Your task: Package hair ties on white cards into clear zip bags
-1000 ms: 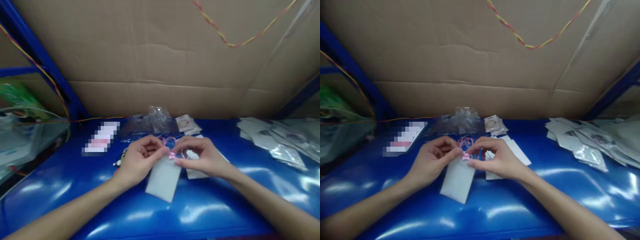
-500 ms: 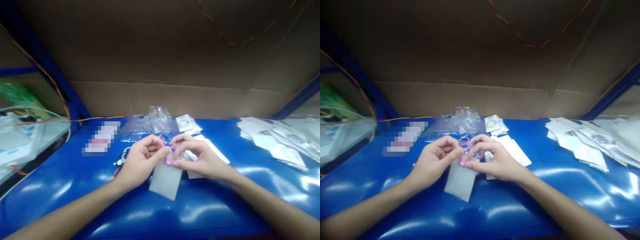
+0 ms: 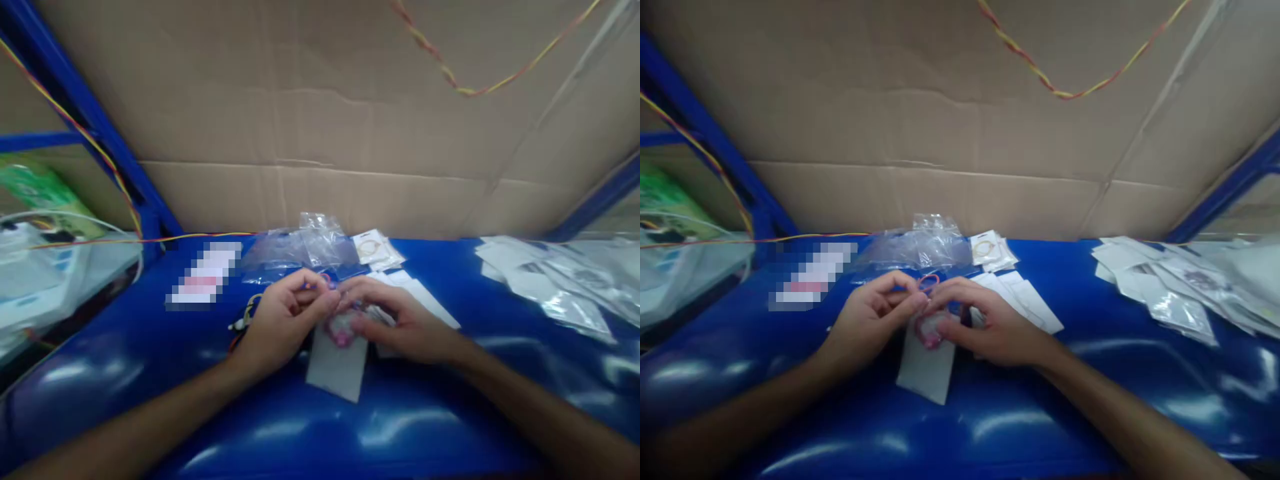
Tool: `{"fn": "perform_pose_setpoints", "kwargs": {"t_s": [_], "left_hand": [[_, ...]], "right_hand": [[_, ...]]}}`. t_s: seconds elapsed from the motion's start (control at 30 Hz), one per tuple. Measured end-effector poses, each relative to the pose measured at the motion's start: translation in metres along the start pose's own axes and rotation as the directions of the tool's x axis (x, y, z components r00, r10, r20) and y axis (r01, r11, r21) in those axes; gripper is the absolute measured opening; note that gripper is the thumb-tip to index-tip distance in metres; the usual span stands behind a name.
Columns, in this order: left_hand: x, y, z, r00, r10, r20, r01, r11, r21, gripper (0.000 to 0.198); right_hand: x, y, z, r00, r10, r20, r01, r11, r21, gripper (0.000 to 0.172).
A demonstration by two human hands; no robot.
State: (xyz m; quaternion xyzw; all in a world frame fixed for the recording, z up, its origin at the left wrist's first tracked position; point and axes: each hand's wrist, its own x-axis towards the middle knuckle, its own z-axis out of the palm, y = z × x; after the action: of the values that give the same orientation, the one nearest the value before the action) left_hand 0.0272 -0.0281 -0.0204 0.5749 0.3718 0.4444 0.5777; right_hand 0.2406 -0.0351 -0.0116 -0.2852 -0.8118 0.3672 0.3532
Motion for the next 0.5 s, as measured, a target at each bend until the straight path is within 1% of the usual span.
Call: {"fn": "perform_pose_setpoints", "kwargs": {"t_s": [0.2,0.33,0.43,0.5], "left_hand": [[0.0000,0.0005,0.0018,1.000,-0.020,-0.020,0.020,1.000,0.004,0.030],[-0.0006,-0.0019,0.0023,0.999,-0.032,0.019,0.033,0.999,-0.007,0.029],[-0.0005,-0.0030,0.0020,0.999,-0.037,0.028,0.038,0.999,-0.011,0.029],[-0.0001,-0.0026,0.0012,0.999,-0.046,0.026,0.046,0.999,-0.006,0.030]], "right_hand": [[-0.0026,0.0002,-0.0013,0.997,-0.005,0.076,0.006,1.000,-0.013,0.017],[-0.0044,0.0001,-0.0040,0.994,0.039,0.106,-0.036,0.999,-0.033,0.015],[-0.0045,0.0000,-0.0040,0.998,0.045,0.041,-0.044,0.999,-0.025,0.017],[-0.0041,0.0010,-0.0030,1.000,0.008,-0.013,-0.008,1.000,-0.015,0.014]]}}
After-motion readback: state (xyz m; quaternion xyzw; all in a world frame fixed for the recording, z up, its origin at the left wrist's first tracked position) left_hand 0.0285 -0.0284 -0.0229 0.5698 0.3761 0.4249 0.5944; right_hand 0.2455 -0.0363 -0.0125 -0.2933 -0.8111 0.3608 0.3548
